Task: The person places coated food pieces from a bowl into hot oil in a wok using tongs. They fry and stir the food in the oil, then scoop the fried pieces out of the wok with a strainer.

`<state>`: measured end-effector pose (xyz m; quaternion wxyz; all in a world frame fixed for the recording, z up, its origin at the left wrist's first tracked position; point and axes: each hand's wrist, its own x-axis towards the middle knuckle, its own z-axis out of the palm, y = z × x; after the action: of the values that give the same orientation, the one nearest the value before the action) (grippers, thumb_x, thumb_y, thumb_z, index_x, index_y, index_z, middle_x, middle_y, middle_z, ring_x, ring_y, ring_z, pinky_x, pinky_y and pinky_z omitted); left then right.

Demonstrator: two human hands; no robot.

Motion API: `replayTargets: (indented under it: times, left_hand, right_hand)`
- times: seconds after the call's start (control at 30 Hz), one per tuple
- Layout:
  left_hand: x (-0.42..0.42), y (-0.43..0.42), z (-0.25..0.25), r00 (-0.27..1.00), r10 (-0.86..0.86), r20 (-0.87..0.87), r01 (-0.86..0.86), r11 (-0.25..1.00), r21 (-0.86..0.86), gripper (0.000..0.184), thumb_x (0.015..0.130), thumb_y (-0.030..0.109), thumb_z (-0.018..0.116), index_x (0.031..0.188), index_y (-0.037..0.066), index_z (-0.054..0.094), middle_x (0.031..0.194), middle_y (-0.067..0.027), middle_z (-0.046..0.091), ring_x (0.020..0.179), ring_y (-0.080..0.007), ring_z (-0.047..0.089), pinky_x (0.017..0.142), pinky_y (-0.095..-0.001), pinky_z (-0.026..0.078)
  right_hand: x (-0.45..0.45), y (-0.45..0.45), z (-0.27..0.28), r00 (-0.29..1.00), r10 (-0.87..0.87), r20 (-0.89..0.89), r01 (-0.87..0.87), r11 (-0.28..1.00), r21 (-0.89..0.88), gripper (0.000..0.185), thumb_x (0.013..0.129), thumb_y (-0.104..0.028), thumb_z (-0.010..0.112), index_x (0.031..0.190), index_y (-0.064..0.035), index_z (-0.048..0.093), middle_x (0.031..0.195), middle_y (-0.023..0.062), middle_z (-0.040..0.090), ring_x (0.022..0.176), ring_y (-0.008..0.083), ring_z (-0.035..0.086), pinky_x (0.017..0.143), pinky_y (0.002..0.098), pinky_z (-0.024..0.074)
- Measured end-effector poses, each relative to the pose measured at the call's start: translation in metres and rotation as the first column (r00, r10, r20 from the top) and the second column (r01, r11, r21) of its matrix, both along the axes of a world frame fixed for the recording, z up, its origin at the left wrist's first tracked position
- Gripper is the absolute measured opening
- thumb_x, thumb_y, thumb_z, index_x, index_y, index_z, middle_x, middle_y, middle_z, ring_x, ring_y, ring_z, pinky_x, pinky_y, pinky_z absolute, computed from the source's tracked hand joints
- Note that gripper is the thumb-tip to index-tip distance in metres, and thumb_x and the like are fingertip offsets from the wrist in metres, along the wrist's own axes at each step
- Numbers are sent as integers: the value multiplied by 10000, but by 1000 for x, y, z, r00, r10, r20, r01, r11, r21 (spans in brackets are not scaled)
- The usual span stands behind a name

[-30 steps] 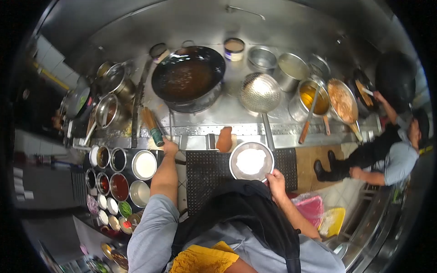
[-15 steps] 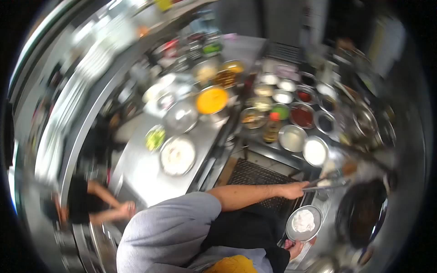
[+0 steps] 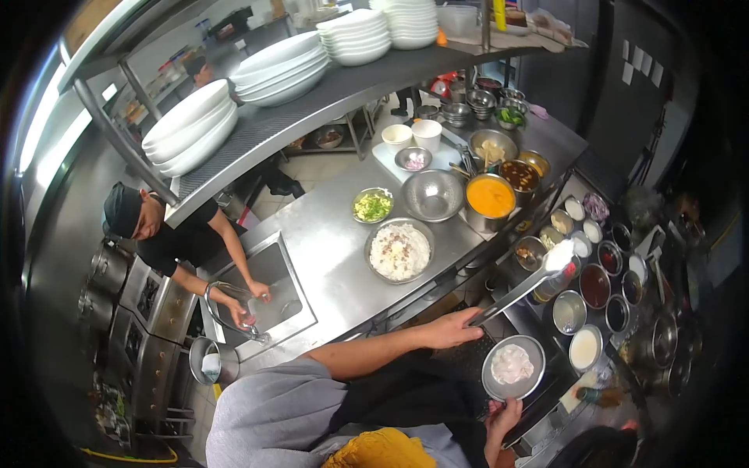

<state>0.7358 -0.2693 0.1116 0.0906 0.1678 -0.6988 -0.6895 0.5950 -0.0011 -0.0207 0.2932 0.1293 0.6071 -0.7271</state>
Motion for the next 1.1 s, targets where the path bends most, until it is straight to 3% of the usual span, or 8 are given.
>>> replayTargets:
  times: [0.07, 0.1, 0.3, 0.47, 0.53, 0.6, 0.67, 1.1]
  left_hand:
    - [17, -14, -34, 978, 123, -170, -179, 913, -368, 545, 939, 373, 558, 1333, 33, 398, 987, -48, 552, 706, -110, 533, 602, -254, 448]
    - [26, -17, -31, 974, 131, -183, -192, 909, -369, 545, 939, 373, 558, 1333, 33, 398, 987, -48, 552, 706, -110, 533, 602, -254, 448]
    - [73, -16, -11, 983, 180, -38, -180, 984, 2, 528, 956, 337, 549, 1370, 76, 351, 950, -15, 498, 721, -70, 465, 601, -227, 412]
    - [80, -2, -9, 905, 294, -309, -203, 934, 294, 609, 903, 212, 647, 1380, 88, 290, 997, -10, 489, 737, -65, 468, 598, -203, 408]
    - [96, -1, 9, 938, 276, -208, -209, 933, 292, 623, 866, 164, 679, 1349, 71, 297, 1062, -39, 507, 843, -95, 520, 709, -232, 459]
    - [94, 0, 5, 905, 371, -210, -404, 903, -145, 608, 832, 119, 691, 1307, 45, 320, 1146, -69, 511, 996, -139, 529, 872, -283, 452]
    - [87, 2, -6, 868, 400, -295, -402, 914, 57, 561, 788, 113, 728, 1241, 51, 402, 966, -11, 504, 857, -85, 491, 781, -265, 427]
    - [133, 51, 6, 727, 670, -151, -672, 739, 45, 301, 853, 137, 686, 1076, 52, 502, 888, 28, 478, 810, -48, 448, 731, -226, 407]
  right_hand:
    - [4, -24, 17, 998, 41, 46, -41, 999, 7, 102, 816, -125, 533, 901, -69, 526, 727, 73, 570, 481, 162, 527, 453, 262, 469]
    - [11, -37, 31, 997, 75, 0, -75, 997, 26, 115, 818, -122, 524, 903, -46, 538, 677, 70, 563, 462, 153, 517, 433, 248, 454]
    - [-3, -56, 10, 967, 250, -52, -248, 968, 48, 130, 823, -125, 525, 908, -30, 547, 665, 67, 562, 469, 142, 516, 430, 238, 437]
    - [9, -77, 36, 978, 211, 10, -211, 977, 11, 124, 827, -123, 522, 923, -50, 552, 706, 60, 569, 501, 146, 531, 458, 253, 458]
    - [19, -84, 47, 976, 219, -12, -218, 975, 33, 117, 829, -115, 522, 929, -69, 561, 725, 47, 571, 521, 146, 541, 476, 262, 478]
    - [27, -91, 42, 970, 242, 9, -242, 970, -12, 121, 830, -110, 519, 937, -72, 563, 736, 44, 575, 529, 142, 544, 481, 262, 481]
    - [17, -77, 28, 959, 282, 0, -282, 958, -62, 139, 839, -101, 514, 966, -82, 565, 760, 42, 587, 547, 131, 550, 489, 261, 488]
    - [54, -94, 50, 952, 306, 17, -303, 948, -94, 91, 817, -114, 532, 904, -92, 540, 769, 38, 557, 559, 147, 543, 525, 269, 496]
